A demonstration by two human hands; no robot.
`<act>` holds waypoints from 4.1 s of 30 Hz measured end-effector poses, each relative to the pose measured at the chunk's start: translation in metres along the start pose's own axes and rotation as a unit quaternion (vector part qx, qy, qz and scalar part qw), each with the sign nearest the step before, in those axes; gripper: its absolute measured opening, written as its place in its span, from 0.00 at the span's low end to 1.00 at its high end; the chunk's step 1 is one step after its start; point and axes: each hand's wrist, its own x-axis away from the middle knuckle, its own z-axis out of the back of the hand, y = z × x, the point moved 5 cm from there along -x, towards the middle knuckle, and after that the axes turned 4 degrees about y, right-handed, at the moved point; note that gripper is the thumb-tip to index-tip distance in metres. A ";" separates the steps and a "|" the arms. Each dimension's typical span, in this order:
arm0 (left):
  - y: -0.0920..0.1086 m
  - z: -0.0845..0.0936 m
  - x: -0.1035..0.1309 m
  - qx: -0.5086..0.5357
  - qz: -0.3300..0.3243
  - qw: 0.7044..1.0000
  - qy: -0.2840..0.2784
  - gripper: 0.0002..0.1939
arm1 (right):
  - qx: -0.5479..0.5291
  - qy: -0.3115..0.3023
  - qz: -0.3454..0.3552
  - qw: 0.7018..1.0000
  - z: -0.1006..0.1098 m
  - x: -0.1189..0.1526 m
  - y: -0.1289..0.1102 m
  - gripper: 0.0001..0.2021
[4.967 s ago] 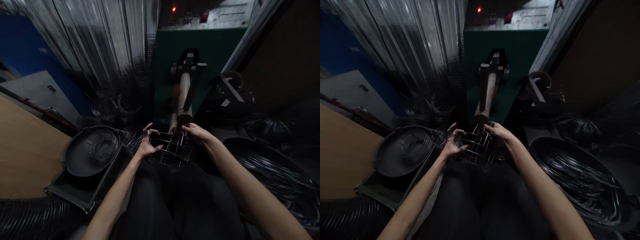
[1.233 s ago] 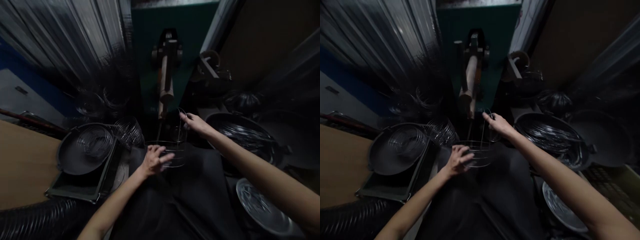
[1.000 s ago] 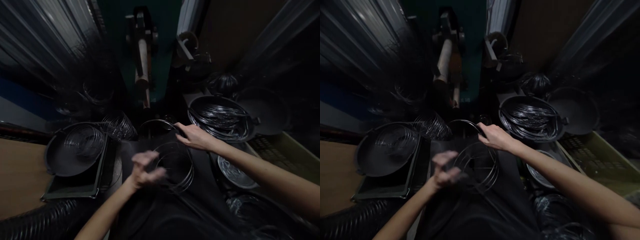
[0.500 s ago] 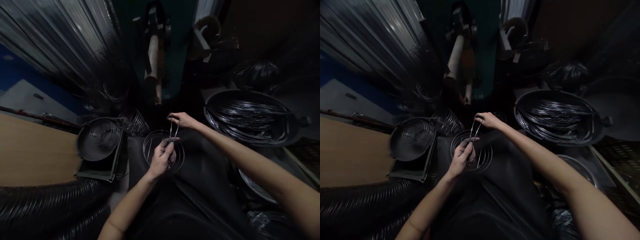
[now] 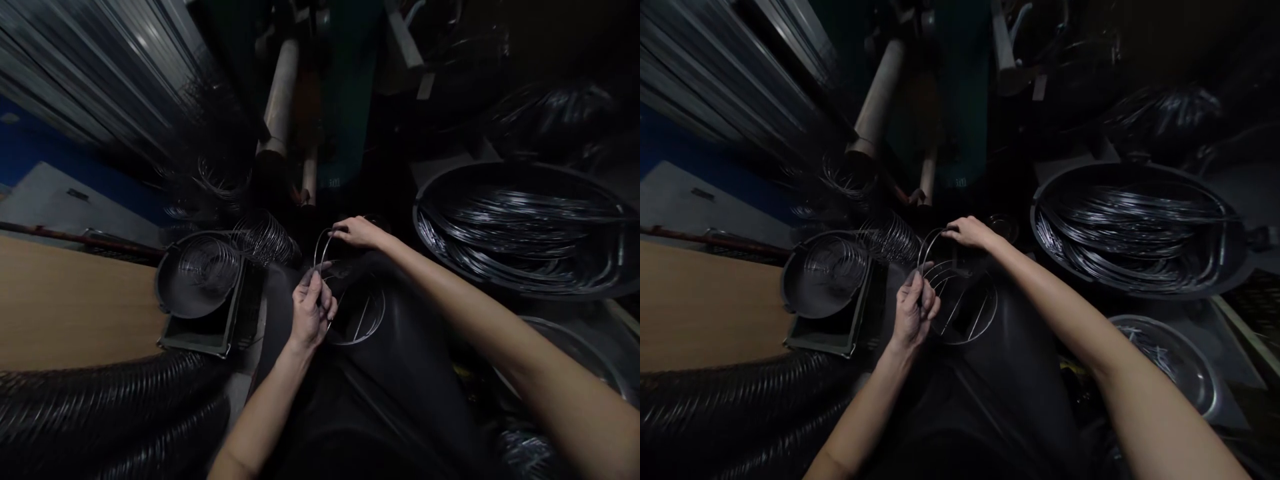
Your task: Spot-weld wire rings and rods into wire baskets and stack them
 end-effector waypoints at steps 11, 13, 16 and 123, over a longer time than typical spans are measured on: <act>0.007 -0.011 0.010 -0.264 0.047 0.941 -0.207 0.20 | -0.087 0.108 -0.043 0.989 0.003 0.057 0.026 0.15; 0.008 -0.003 0.007 -0.201 0.063 0.958 -0.196 0.21 | -0.074 0.109 -0.053 0.990 0.000 0.054 0.022 0.15; 0.022 0.008 -0.002 -0.076 0.089 0.979 -0.170 0.21 | -0.037 0.128 -0.053 0.990 -0.001 0.057 0.005 0.19; 0.060 0.032 -0.082 -0.552 -0.533 0.640 -0.025 0.23 | -0.455 0.168 -0.117 0.867 0.038 -0.007 -0.082 0.22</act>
